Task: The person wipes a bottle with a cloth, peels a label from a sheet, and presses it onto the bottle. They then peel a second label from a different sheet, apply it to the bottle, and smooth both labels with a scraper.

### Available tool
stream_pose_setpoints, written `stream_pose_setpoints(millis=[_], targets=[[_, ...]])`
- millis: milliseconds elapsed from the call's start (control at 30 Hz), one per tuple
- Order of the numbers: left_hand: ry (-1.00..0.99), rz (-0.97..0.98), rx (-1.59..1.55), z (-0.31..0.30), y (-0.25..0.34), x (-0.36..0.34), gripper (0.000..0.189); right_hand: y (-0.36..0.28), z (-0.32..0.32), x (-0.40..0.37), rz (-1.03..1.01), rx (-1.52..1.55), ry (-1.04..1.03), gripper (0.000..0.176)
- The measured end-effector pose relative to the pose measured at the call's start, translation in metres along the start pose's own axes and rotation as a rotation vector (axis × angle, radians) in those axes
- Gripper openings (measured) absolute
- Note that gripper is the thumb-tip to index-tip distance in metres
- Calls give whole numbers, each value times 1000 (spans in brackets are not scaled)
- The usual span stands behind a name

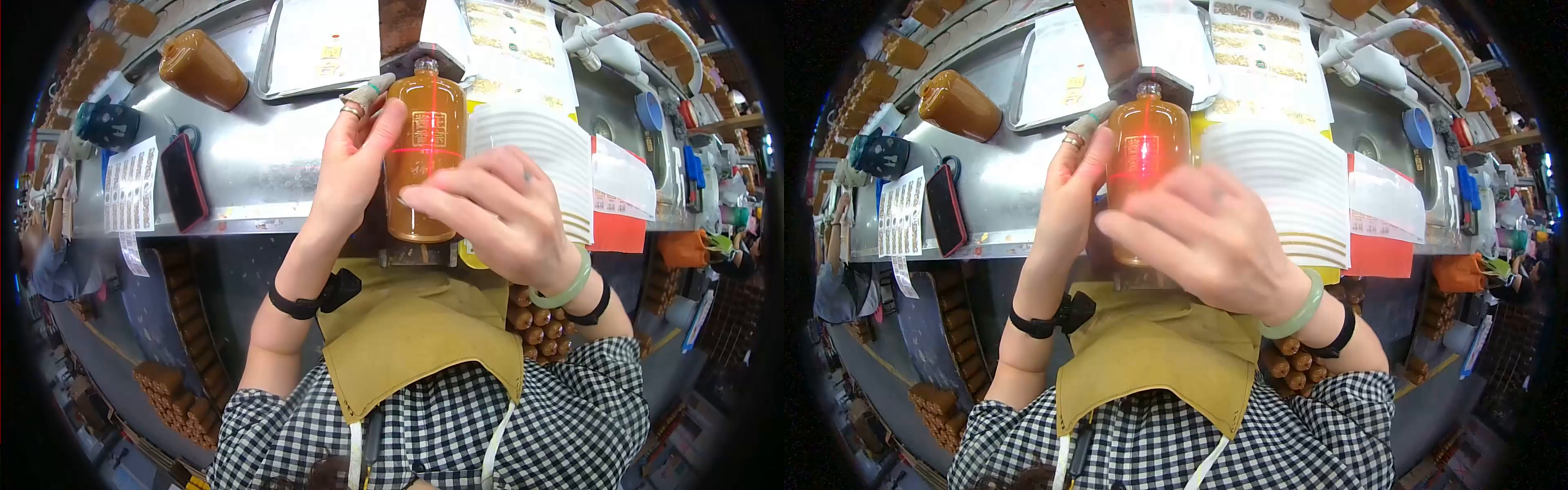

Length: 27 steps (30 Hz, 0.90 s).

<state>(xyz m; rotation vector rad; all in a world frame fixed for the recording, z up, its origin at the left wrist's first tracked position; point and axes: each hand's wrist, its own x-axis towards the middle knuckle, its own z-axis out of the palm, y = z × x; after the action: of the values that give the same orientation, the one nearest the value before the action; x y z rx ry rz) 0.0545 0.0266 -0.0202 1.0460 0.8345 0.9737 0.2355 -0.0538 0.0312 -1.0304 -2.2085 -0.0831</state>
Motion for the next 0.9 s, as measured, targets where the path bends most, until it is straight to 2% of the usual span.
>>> stream_pose_setpoints(millis=[67, 167, 267, 300, 367, 433, 467, 567, 633, 700, 733, 767, 833, 900], targets=[[23, -116, -126, 1, 3, 1, 58, 3, 7, 19, 13, -23, -3, 33], [80, -137, -31, -1, 5, 2, 68, 34, 14, 42, 129, -198, -71, 31], [41, -97, -30, -11, 2, 1, 75, 72, 9, 58, 29, -364, 141, 31], [23, -78, -30, -14, 1, 2, 79, 71, 7, 55, 25, -361, 142, 31], [43, -80, -26, -21, 0, 1, 80, 58, 5, 41, -119, -207, 87, 31], [62, -84, -27, -25, 0, 0, 81, 39, 17, 5, -139, -145, 19, 32], [60, -79, -18, -26, 1, -2, 81, 27, 25, -15, -177, -100, 62, 32], [56, -81, -24, -24, 1, -2, 80, -9, 16, -21, -320, 211, -57, 30], [49, -95, -34, -21, 0, -4, 80, 6, 9, -9, -261, 66, -37, 33], [54, -118, -33, -18, 0, -7, 79, 32, 11, 6, 111, 235, 31, 34], [53, -114, -34, -18, 0, -8, 79, 47, 18, 9, 183, 155, 68, 32], [48, -114, -38, -19, -1, -9, 79, 61, 22, 11, 205, 106, 144, 31], [41, -111, -44, -21, -2, -10, 79, 88, 10, 26, 101, -315, 214, 30], [47, -104, -44, -23, -1, -10, 79, 81, 2, 39, 65, -341, 218, 30]])
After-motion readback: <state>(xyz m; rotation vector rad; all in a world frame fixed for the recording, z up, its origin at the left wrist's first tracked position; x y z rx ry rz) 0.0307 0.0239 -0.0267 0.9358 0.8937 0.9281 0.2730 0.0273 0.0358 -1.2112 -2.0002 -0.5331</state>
